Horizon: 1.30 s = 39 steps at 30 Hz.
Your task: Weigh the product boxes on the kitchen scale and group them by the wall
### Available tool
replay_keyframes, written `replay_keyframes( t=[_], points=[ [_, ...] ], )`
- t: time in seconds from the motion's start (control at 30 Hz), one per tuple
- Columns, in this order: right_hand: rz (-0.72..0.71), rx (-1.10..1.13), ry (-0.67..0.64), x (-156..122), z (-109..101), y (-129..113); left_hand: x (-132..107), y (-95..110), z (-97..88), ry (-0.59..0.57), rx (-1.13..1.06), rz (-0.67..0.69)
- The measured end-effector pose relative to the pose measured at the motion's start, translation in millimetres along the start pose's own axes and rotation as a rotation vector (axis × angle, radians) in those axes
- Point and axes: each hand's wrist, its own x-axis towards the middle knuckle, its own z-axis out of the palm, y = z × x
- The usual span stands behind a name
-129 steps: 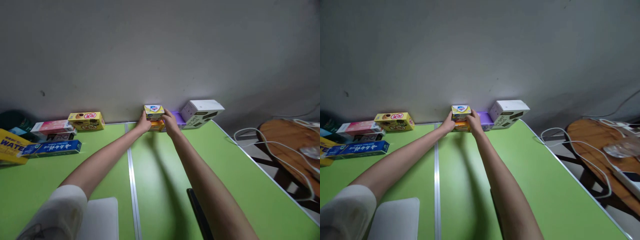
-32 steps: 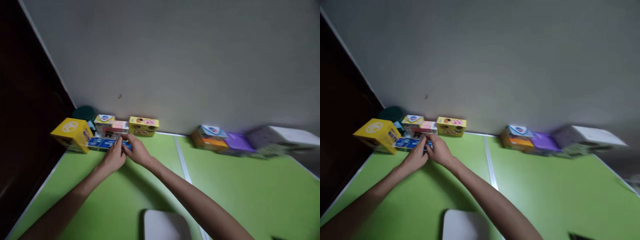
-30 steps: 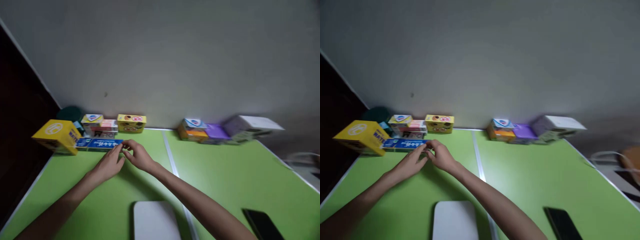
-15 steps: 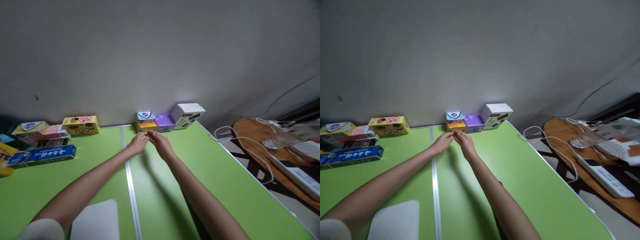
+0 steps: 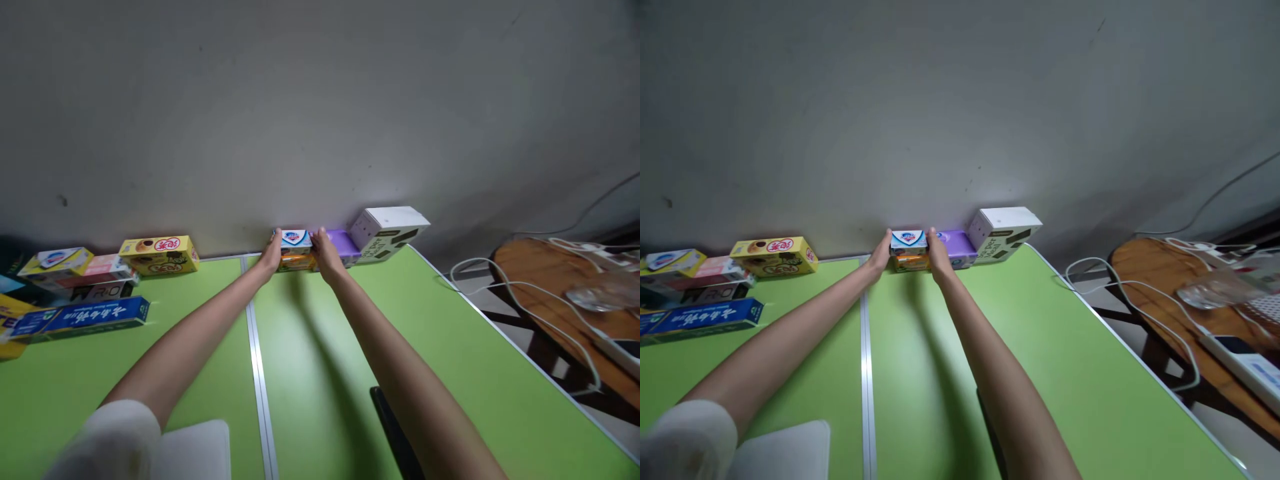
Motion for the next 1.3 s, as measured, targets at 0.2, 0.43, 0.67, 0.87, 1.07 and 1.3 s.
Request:
replay_keyframes(
  t=[0.2, 0.43, 0.67, 0.87, 1.07, 1.3],
  points=[
    [0.154, 0.105, -0.058, -117.3, 10.7, -14.6, -111.2, 5.2, -30.9, -0.059, -0.056, -0.087],
    [0.231, 0.172, -0.291, -291.9, 46.2, -19.3, -292.5, -45.9, -99.3, 0.030, -0.047, -0.225],
    [0.360, 0.085, -0.418, -384.1, 80.6, -14.6, -384.0, -82.4, -127.0, 0.098, -0.078, -0.324],
    [0.380, -0.052, -0.460, -394.8, 77.6, -17.0, -406.4, -86.7, -129.5, 0.104, -0.132, -0.310],
    [0.125, -0.295, -0.466, -367.6, 56.8, -23.8, -397.8, -77.2, -155.8, 0.191, 0.359, -0.208],
    [-0.152, -0.524, -0.630, -348.9, 61.3, -29.8, -382.5, -68.8, -173.7, -0.028, 0.743, -0.002]
  ],
)
